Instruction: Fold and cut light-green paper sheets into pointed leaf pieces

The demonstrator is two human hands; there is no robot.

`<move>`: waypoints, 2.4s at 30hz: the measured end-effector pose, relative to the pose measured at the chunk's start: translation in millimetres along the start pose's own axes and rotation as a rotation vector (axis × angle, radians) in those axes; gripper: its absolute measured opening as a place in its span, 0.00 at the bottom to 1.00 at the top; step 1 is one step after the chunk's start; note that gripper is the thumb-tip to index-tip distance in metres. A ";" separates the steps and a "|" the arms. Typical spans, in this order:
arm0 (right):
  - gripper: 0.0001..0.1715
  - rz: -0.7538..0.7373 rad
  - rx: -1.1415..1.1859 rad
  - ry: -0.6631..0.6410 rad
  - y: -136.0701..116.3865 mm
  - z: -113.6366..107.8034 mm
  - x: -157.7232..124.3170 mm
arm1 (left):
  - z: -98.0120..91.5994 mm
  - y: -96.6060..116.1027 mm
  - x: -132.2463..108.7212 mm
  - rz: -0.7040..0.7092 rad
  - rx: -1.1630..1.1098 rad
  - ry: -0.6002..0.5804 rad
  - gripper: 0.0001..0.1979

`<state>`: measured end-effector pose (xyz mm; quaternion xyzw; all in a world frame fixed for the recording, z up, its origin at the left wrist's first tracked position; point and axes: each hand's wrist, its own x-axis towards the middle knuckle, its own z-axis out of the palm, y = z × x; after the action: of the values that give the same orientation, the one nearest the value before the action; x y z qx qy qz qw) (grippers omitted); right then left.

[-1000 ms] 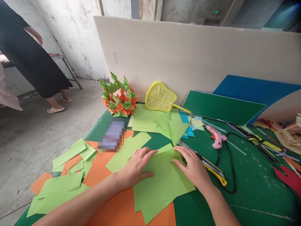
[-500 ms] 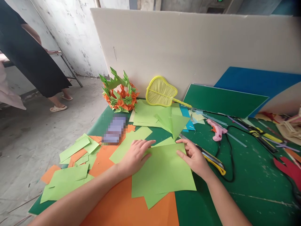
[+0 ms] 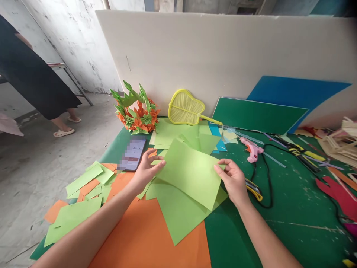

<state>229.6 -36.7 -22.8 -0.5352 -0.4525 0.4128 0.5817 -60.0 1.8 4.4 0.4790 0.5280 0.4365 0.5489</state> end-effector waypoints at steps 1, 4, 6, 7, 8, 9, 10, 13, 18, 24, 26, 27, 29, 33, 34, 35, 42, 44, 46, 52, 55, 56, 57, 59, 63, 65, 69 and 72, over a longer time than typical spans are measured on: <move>0.14 -0.017 0.013 0.041 -0.2 1.3 -0.6 | 1.9 -0.3 -1.4 -0.026 -0.051 -0.016 0.36; 0.13 -0.072 0.033 0.062 -3.0 4.4 -4.6 | 7.7 -2.4 -6.3 -0.064 -0.148 -0.113 0.37; 0.12 -0.103 0.030 0.018 -4.3 4.5 -7.3 | 10.5 -3.6 -9.3 -0.055 -0.135 -0.179 0.34; 0.10 -0.119 0.023 -0.012 -4.3 3.7 -8.3 | 11.5 -4.0 -10.4 -0.043 -0.120 -0.198 0.32; 0.09 -0.137 0.015 -0.048 -4.0 2.4 -9.0 | 12.3 -4.5 -11.3 -0.028 -0.106 -0.207 0.31; 0.06 -0.157 0.003 -0.087 -3.2 0.6 -9.4 | 13.0 -5.1 -12.0 -0.014 -0.095 -0.213 0.30; 0.06 -0.184 -0.014 -0.127 -2.4 -1.6 -9.5 | 13.6 -6.0 -12.3 -0.002 -0.087 -0.220 0.29; 0.11 -0.307 -0.141 -0.210 -0.8 -7.2 -9.4 | 15.3 -10.8 -12.4 0.016 -0.087 -0.251 0.27; 0.14 -0.700 -0.439 -0.196 -9.4 -3.7 -11.2 | 17.9 -21.2 -11.5 0.065 -0.119 -0.205 0.32; 0.14 -1.018 -0.725 -0.224 -25.8 8.2 -19.7 | 16.9 -25.3 -4.9 0.193 -0.195 -0.070 0.35; 0.12 -1.039 -0.744 -0.290 -28.8 12.3 -22.4 | 15.4 -24.2 -3.3 0.271 -0.184 -0.036 0.27; 0.11 -1.038 -0.724 -0.362 -29.7 14.9 -23.5 | 14.7 -23.2 -3.2 0.311 -0.157 -0.027 0.21; 0.10 -1.017 -0.653 -0.530 -30.8 20.7 -25.5 | 13.8 -20.2 -4.6 0.383 -0.086 -0.011 0.11; 0.07 -0.948 -0.525 -0.664 -29.7 31.4 -29.7 | 15.1 -13.3 -10.6 0.419 -0.056 0.040 0.09; 0.06 -0.923 -0.515 -0.669 -28.9 33.1 -30.8 | 15.9 -12.2 -11.9 0.399 -0.084 0.046 0.10; 0.05 -0.892 -0.513 -0.673 -27.8 34.6 -31.8 | 16.8 -11.5 -12.9 0.374 -0.119 0.043 0.12; 0.09 -0.670 -0.602 -0.707 -14.1 41.9 -36.8 | 19.1 -15.8 -14.7 0.207 -0.063 -0.093 0.11; 0.10 -0.656 -0.629 -0.673 -11.2 42.7 -36.4 | 17.9 -14.0 -16.8 0.223 -0.002 -0.166 0.11; 0.08 -0.648 -0.641 -0.615 -9.4 42.3 -35.1 | 16.6 -9.2 -21.0 0.271 0.059 -0.263 0.14; 0.07 -0.651 -0.681 -0.319 -4.7 39.8 -33.0 | 22.3 -2.2 -37.6 0.291 0.298 -0.466 0.30; 0.14 -0.657 -0.678 -0.248 -4.4 40.4 -32.7 | 30.3 -11.1 -39.9 0.217 0.231 -0.392 0.27; 0.17 -0.657 -0.669 -0.230 -5.0 40.4 -32.2 | 32.3 -14.2 -39.1 0.179 0.183 -0.394 0.27; 0.19 -0.661 -0.658 -0.204 -5.6 40.1 -31.4 | 33.7 -16.9 -37.5 0.141 0.123 -0.389 0.27; 0.22 -0.686 -0.631 -0.114 -6.2 38.5 -28.9 | 34.4 -19.8 -32.8 0.073 -0.009 -0.364 0.27; 0.25 -0.604 -0.485 0.111 -1.7 34.8 -23.0 | 31.6 -16.2 -23.7 0.044 -0.249 -0.227 0.27; 0.30 -0.427 -0.296 0.136 0.4 36.5 -21.2 | 31.4 -12.8 -22.3 0.054 -0.328 -0.190 0.28; 0.43 0.012 0.217 -0.179 -5.1 46.5 -23.5 | 35.8 -12.6 -25.3 0.060 -0.381 -0.214 0.32; 0.37 0.305 0.349 -0.346 -12.1 51.9 -28.7 | 39.0 -20.1 -28.6 0.049 -0.354 -0.295 0.37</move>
<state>172.1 -52.5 -12.2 -0.4106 -0.3815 0.6523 0.5102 -23.4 -32.2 -11.4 0.4464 0.3455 0.4609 0.6848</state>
